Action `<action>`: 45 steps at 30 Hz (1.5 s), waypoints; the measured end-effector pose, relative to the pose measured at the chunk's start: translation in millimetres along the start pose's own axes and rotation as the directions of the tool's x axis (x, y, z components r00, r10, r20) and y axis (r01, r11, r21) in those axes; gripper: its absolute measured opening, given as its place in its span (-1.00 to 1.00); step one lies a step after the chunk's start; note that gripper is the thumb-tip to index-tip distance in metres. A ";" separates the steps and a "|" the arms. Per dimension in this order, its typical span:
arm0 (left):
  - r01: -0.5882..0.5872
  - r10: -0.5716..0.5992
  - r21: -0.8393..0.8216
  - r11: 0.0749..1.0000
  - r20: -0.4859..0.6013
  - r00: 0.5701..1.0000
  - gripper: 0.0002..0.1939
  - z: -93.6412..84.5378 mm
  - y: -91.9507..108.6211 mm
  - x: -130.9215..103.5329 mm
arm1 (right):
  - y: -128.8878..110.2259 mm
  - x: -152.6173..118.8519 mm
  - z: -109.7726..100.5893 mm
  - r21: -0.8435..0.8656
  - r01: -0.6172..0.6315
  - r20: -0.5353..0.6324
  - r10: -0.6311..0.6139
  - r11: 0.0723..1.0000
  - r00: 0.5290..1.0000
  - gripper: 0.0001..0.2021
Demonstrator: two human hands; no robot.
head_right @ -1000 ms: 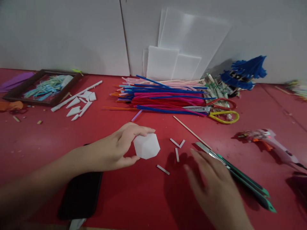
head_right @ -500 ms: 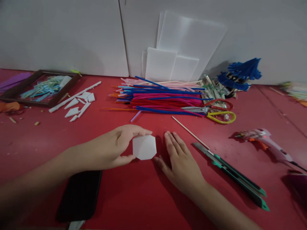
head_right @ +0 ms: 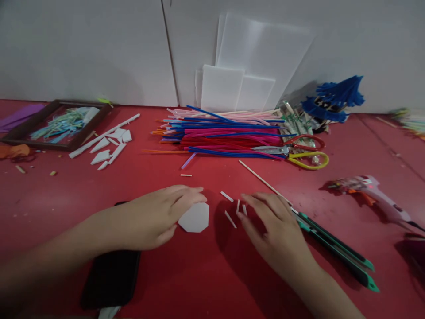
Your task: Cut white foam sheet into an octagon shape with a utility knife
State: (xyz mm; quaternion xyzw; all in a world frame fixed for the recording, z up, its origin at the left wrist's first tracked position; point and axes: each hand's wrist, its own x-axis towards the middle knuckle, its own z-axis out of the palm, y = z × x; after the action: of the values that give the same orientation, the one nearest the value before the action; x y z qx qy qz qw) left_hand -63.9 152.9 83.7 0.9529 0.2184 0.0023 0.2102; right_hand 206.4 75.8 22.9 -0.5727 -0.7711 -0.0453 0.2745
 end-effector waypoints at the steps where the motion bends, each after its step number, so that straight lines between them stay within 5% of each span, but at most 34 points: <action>1: 0.031 -0.031 0.047 0.998 0.004 1.000 -0.37 1.3 4.7 -1.6 | 4.4 -1.7 -2.3 -0.025 -0.016 -0.016 0.016 1.000 1.000 -0.75; 5: 0.172 -0.175 0.108 0.979 0.016 0.984 -0.42 4.6 18.5 -1.3 | 9.7 -14.8 -4.1 -0.065 -0.076 -0.005 0.075 0.995 0.997 -0.69; 8: 0.302 -0.306 0.096 0.949 0.038 0.951 -0.26 1.4 18.9 5.0 | -5.1 -26.2 2.8 -0.052 -0.111 0.050 0.114 0.992 0.992 -0.43; 11: 0.381 -0.391 0.113 0.918 0.076 0.917 -0.24 -7.1 14.9 8.2 | -22.1 -28.7 11.8 -0.070 -0.022 0.140 0.031 0.997 0.990 -0.29; 17: 0.367 -0.379 0.135 0.920 0.071 0.923 -0.26 -21.7 5.6 -5.0 | -24.3 -6.5 19.2 -0.222 0.153 0.108 -0.132 0.963 0.985 -0.41; 22: 0.338 -0.344 0.187 0.922 -0.005 0.939 -0.36 -28.9 0.5 -10.4 | -19.3 8.3 21.8 -0.336 0.164 0.212 -0.095 0.928 0.973 -0.59; 28: 0.391 -0.437 0.391 0.834 0.033 0.899 -0.56 -37.9 5.2 -1.9 | -3.7 24.0 26.0 -0.306 0.212 0.220 -0.148 0.928 0.964 -0.64; 45: 0.447 -0.489 0.311 0.839 0.068 0.870 -0.58 -40.5 10.8 8.0 | 0.3 33.2 8.8 -0.190 0.267 0.462 -0.154 0.945 0.873 -0.76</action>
State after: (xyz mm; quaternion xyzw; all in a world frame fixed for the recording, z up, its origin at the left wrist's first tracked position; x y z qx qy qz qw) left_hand -56.1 163.6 124.3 0.8881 0.4271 -0.1499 0.0803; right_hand 197.0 107.8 31.2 -0.5095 -0.8594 -0.0402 0.0122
